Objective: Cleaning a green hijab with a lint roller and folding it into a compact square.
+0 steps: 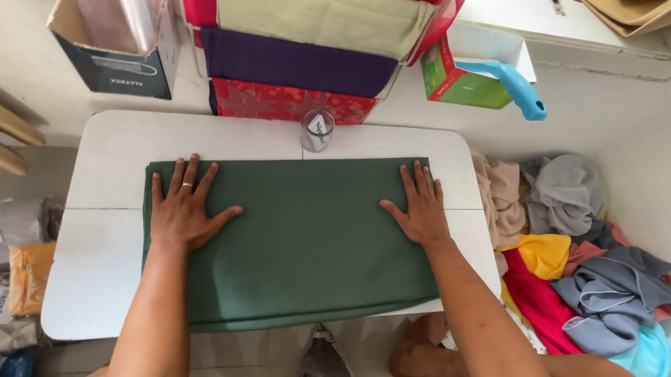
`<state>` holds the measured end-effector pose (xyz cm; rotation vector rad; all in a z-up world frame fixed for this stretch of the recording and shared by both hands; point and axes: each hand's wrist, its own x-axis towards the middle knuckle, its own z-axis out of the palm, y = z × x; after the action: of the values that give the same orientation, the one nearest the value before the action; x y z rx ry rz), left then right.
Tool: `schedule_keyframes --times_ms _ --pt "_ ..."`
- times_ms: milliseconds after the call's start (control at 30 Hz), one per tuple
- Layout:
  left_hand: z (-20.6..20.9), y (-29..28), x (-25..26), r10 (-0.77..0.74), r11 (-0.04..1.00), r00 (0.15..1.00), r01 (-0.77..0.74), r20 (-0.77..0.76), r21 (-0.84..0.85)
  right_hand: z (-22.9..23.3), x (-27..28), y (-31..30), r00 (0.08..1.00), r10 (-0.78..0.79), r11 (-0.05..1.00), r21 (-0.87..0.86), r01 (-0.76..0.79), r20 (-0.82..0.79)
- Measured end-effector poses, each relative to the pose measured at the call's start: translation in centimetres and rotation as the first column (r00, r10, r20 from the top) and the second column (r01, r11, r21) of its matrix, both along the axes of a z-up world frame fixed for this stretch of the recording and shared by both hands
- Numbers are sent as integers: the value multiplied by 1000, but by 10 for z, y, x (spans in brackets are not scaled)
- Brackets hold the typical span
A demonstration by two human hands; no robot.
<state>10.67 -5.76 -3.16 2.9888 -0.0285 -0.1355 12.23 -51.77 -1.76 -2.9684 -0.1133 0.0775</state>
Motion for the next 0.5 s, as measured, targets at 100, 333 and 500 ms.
schedule_keyframes --times_ms 100,333,500 --pt "3 2 10 -21 1000 1000 21 -2 8 6 4 3 1000 -7 1000 7 7 13" --pt "-13 17 9 -68 993 997 65 34 97 12 18 -5 999 17 988 -152 -23 -36" --pt "-3 48 65 -214 973 845 136 491 189 159 49 -4 341 517 849 -418 -324 785"
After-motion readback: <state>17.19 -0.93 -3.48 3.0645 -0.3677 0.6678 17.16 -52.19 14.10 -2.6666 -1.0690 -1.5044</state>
